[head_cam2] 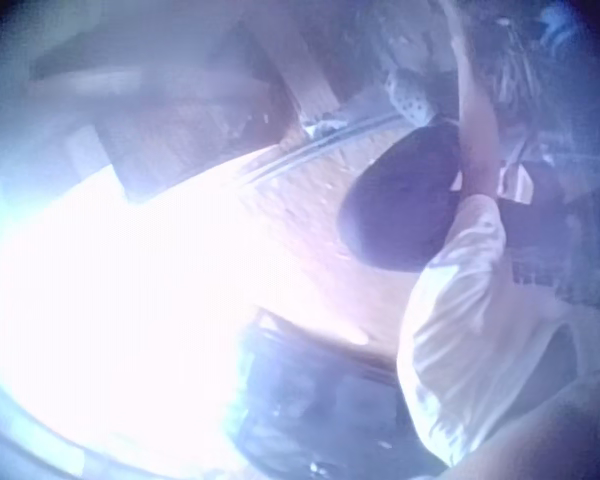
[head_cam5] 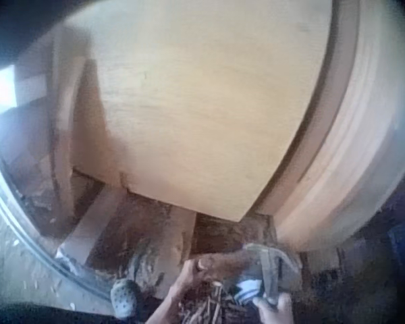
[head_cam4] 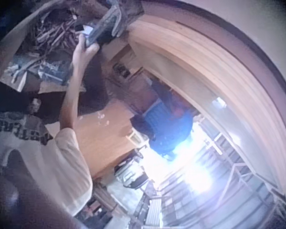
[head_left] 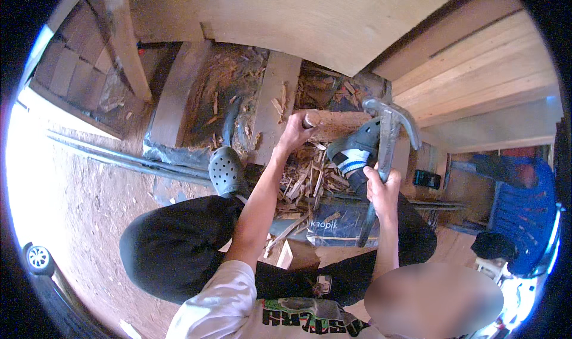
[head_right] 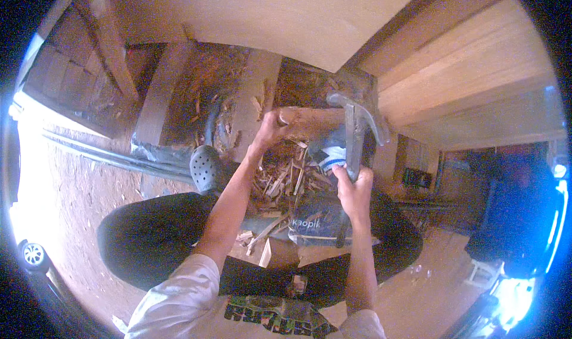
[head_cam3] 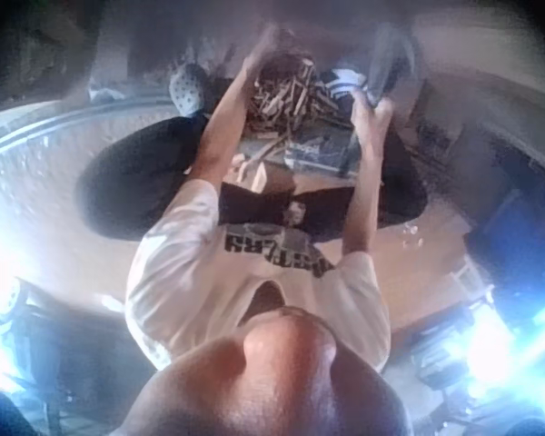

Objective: The person sits on the floor and uses a hammer to repeatedly strike a small piece of wood held in their left hand, chipping away at it to shape it. The person occasionally adjusts the wood's position while continuing to strike it.

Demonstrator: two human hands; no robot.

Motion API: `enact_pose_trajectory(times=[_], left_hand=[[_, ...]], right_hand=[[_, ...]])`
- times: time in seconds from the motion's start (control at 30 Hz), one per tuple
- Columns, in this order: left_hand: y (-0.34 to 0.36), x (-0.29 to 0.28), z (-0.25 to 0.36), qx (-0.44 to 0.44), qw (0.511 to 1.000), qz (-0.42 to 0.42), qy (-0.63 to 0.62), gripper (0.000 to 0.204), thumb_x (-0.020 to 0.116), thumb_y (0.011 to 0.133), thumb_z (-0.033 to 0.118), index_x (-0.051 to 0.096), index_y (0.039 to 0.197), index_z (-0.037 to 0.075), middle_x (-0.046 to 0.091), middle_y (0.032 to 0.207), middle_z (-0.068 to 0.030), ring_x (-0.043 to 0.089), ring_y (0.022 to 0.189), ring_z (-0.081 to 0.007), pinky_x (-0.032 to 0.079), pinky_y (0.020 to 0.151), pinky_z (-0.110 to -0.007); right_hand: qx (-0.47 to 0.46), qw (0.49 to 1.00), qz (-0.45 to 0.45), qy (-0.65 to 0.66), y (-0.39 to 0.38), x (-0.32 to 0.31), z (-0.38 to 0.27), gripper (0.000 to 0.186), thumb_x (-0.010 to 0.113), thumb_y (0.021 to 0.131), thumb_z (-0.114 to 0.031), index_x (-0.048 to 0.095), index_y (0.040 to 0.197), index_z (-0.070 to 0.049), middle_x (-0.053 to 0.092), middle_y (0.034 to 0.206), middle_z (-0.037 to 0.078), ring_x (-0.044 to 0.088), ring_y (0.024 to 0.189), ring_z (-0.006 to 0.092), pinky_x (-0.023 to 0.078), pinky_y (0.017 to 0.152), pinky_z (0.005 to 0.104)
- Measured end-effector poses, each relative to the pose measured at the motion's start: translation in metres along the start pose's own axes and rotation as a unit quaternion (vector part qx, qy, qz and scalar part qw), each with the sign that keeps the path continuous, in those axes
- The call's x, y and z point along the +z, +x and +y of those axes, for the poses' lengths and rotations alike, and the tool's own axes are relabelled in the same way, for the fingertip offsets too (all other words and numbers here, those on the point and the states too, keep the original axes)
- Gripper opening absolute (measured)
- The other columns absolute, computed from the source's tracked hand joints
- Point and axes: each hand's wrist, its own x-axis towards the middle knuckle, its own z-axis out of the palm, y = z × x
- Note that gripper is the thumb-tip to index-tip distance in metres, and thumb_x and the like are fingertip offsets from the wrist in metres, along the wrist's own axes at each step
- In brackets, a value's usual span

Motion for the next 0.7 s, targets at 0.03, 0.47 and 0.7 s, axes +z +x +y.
enact_pose_trajectory(times=[0.03,0.47,0.7], left_hand=[[0.004,0.0,0.004,-0.007,1.0,-0.003,-0.01,0.02,0.065,0.071,0.0,0.061,0.09,-0.002,0.063,0.077,-0.0055,0.057,0.072,-0.0141,0.047,0.068,-0.029],[0.053,-0.028,0.082,-0.069,0.977,0.186,-0.083,0.026,0.069,0.08,0.023,0.057,0.064,0.008,0.052,0.057,0.0037,0.045,0.051,-0.0057,0.034,0.049,-0.024],[0.031,-0.015,0.046,-0.128,0.984,0.126,0.0,0.031,0.073,0.076,0.032,0.061,0.086,0.006,0.057,0.068,0.0016,0.049,0.06,-0.0088,0.04,0.056,-0.026]], right_hand=[[-0.006,0.999,-0.006,0.031,-0.003,-0.003,-0.007,0.023,0.064,0.079,-0.015,0.05,0.063,-0.008,0.045,0.048,-0.004,0.039,0.037,0.0047,0.027,0.034,0.023],[0.045,0.998,-0.034,-0.022,-0.033,0.014,0.059,0.027,0.063,0.081,-0.013,0.042,0.062,-0.011,0.038,0.047,-0.006,0.034,0.035,0.0034,0.027,0.033,0.0214],[0.037,0.999,-0.029,-0.01,-0.027,0.016,0.059,0.03,0.063,0.08,-0.014,0.041,0.06,-0.011,0.038,0.047,-0.006,0.035,0.035,0.0034,0.027,0.032,0.0217]])
